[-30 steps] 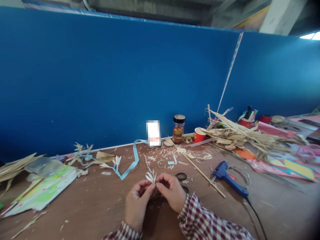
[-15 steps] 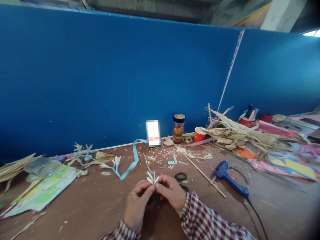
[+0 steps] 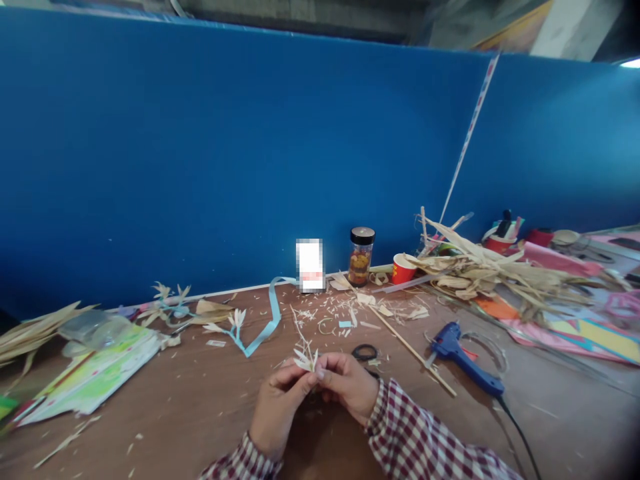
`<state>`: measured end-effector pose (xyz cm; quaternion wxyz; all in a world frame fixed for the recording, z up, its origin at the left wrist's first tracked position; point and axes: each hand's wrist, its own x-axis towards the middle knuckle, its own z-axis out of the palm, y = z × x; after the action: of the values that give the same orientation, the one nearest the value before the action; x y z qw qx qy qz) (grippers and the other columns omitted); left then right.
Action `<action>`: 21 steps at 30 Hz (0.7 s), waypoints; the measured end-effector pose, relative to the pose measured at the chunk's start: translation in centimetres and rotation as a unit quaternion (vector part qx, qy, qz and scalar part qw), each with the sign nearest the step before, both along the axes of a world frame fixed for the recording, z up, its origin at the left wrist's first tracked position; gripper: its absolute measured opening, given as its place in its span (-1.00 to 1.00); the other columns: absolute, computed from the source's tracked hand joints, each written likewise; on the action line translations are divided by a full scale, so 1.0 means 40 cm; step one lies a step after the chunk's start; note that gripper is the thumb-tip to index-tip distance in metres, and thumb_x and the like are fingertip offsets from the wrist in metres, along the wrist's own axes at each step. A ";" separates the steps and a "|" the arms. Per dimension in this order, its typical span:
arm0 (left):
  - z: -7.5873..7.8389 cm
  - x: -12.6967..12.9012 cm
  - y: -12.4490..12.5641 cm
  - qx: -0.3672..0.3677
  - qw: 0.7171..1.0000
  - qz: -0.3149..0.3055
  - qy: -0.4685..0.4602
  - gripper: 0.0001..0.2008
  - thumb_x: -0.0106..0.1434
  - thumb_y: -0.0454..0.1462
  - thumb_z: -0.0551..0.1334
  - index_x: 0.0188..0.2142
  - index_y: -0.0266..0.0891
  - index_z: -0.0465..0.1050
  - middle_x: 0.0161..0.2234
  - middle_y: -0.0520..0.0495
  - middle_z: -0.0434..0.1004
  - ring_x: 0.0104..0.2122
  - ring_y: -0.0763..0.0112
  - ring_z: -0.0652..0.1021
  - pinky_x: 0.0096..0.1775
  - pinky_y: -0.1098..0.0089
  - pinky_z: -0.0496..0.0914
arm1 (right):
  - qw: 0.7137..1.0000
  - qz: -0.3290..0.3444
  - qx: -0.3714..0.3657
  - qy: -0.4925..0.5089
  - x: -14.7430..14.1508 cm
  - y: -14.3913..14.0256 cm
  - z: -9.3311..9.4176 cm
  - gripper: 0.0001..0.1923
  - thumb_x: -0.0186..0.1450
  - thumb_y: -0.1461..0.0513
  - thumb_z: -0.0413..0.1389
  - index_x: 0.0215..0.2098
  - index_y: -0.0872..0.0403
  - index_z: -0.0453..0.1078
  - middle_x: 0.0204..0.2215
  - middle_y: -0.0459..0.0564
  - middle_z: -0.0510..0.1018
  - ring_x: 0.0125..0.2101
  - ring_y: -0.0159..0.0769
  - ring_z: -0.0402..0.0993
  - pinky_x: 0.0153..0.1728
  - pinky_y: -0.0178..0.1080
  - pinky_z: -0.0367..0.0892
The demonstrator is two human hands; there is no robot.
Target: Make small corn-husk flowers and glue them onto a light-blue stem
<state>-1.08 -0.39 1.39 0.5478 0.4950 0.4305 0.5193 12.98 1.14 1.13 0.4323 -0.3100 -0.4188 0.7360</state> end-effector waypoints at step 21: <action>0.009 0.006 -0.003 0.037 0.995 0.050 0.082 -0.87 -0.03 -0.22 0.28 -0.58 -0.25 0.49 -0.48 -0.04 0.42 -0.42 0.39 0.42 -0.34 0.44 0.32 | 1.000 0.010 -0.019 -0.018 0.003 0.004 -0.007 -0.72 -0.05 0.13 0.26 -0.52 0.18 0.36 -0.61 -0.17 0.33 -0.59 -0.54 0.21 -0.56 -0.43 0.18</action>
<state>-0.83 -0.50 1.73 0.4650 0.5339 0.4784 0.5195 13.10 1.30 0.84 0.4118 -0.3270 -0.4153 0.7423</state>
